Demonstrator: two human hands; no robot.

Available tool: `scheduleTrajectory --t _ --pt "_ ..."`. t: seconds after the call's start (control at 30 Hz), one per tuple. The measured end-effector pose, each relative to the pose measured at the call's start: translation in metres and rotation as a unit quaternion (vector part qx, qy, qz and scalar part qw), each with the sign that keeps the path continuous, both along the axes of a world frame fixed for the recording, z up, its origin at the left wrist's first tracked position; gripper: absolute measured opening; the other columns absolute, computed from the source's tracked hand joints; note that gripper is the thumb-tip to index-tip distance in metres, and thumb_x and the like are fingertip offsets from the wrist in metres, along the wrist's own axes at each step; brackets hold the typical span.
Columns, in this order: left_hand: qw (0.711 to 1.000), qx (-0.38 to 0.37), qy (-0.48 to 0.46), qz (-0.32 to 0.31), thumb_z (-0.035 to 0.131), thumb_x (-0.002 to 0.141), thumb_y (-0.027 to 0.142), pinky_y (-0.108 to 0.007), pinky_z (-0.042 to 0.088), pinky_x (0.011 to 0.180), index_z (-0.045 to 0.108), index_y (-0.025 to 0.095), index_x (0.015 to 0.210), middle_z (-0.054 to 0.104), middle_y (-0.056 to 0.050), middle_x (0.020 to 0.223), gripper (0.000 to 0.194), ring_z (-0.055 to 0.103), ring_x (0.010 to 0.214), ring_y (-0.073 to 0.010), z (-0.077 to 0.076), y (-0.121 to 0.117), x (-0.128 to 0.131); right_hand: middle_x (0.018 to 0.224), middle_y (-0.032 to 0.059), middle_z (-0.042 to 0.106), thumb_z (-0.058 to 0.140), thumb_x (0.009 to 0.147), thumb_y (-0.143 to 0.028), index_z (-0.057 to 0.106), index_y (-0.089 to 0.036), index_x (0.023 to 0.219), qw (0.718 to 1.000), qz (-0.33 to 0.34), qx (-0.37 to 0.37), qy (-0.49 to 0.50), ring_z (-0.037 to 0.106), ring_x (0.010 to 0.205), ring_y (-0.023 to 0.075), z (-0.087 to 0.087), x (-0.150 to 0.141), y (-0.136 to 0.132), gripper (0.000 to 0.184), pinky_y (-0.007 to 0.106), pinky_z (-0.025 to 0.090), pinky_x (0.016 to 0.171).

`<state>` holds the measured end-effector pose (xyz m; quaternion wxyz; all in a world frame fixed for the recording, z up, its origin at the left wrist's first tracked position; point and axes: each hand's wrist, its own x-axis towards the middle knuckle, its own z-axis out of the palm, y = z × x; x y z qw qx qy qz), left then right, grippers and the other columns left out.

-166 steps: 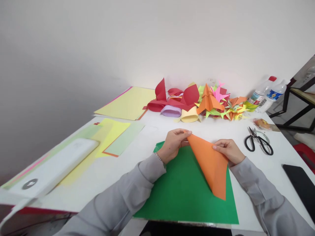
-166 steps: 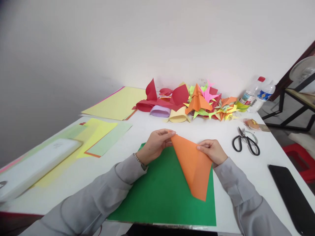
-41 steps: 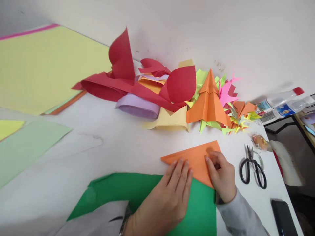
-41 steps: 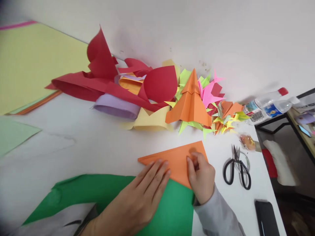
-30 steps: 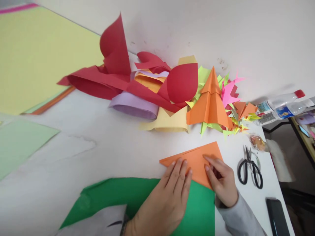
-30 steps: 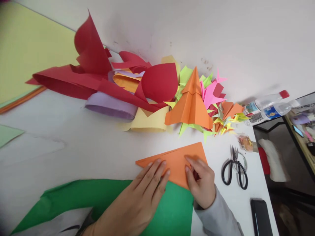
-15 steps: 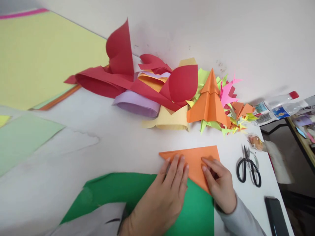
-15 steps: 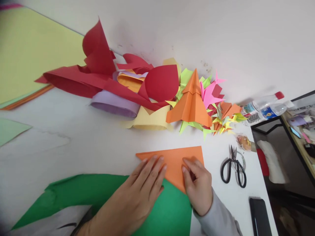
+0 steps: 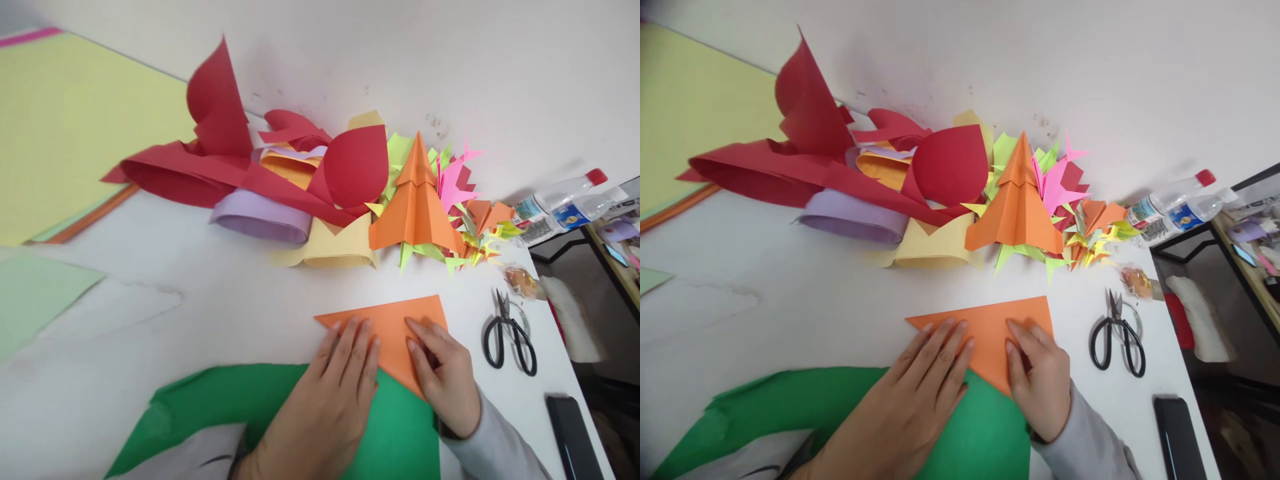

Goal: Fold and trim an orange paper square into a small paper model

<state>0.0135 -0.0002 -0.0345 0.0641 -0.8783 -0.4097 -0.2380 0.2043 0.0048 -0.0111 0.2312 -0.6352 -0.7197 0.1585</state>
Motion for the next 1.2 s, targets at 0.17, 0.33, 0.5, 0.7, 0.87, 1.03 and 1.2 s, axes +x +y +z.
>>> scheduleTrajectory --t 0.17,0.33,0.5,0.7,0.87,1.03,1.2 --pt "1.0 -0.013 0.012 0.001 0.042 0.09 0.028 -0.05 0.029 0.105 0.06 0.003 0.116 0.058 -0.022 0.125 0.04 0.047 0.123 -0.0349 -0.001 0.0 -0.001 0.109 0.0099 0.067 0.047 0.089 -0.025 0.062 -0.022 0.119 1.0 0.012 -0.006 -0.015 0.067 0.091 0.0199 0.0 0.002 0.001 0.034 0.029 0.056 0.075" --pt "0.999 -0.024 0.034 0.002 0.048 0.087 0.032 -0.05 0.029 0.105 0.057 0.006 0.121 0.055 -0.021 0.129 0.044 0.045 0.125 -0.0359 0.001 -0.001 -0.001 0.11 0.01 0.067 0.048 0.089 -0.026 0.063 -0.021 0.118 1.0 0.008 0.004 -0.016 0.067 0.093 0.0205 -0.002 0.004 -0.001 0.033 0.03 0.056 0.079" --pt "0.996 -0.033 0.04 0.075 0.048 0.086 0.046 -0.053 0.033 0.101 0.056 0.009 0.123 0.056 -0.024 0.126 0.053 0.047 0.123 -0.0393 0.009 -0.002 -0.003 0.11 0.01 0.068 0.049 0.089 -0.03 0.064 -0.022 0.116 1.0 0.002 0.018 -0.023 0.067 0.096 0.0222 -0.003 0.005 -0.001 0.032 0.031 0.056 0.079" --pt "0.992 -0.026 0.063 0.103 0.047 0.086 0.048 -0.054 0.034 0.099 0.059 0.005 0.12 0.057 -0.026 0.124 0.056 0.05 0.119 -0.0409 0.01 -0.008 -0.006 0.105 0.0101 0.07 0.048 0.089 -0.032 0.064 -0.022 0.116 0.999 0.004 0.02 -0.03 0.068 0.093 0.0227 -0.004 0.006 -0.001 0.033 0.03 0.058 0.073" --pt "0.992 -0.031 0.061 0.103 0.049 0.083 0.052 -0.054 0.037 0.096 0.061 0.007 0.117 0.059 -0.024 0.123 0.057 0.052 0.117 -0.0411 0.008 -0.007 -0.006 0.108 0.0095 0.07 0.05 0.088 -0.032 0.065 -0.022 0.115 0.999 0.006 0.034 -0.032 0.066 0.1 0.0238 -0.005 0.007 -0.001 0.032 0.033 0.057 0.08" --pt "0.992 -0.041 0.058 0.104 0.051 0.082 0.052 -0.056 0.037 0.096 0.062 0.008 0.117 0.058 -0.024 0.124 0.058 0.051 0.117 -0.0423 0.01 -0.006 -0.006 0.108 0.0094 0.07 0.05 0.088 -0.033 0.065 -0.022 0.114 0.999 0.003 0.03 -0.04 0.066 0.101 0.0242 -0.005 0.007 -0.001 0.032 0.034 0.057 0.083" --pt "0.992 -0.049 0.057 0.101 0.049 0.083 0.052 -0.056 0.035 0.097 0.062 0.01 0.118 0.058 -0.023 0.124 0.056 0.05 0.118 -0.0418 0.01 -0.006 -0.006 0.109 0.0093 0.07 0.049 0.088 -0.033 0.065 -0.022 0.115 0.998 0.004 0.035 -0.046 0.066 0.102 0.0246 -0.006 0.008 -0.001 0.033 0.035 0.056 0.084"
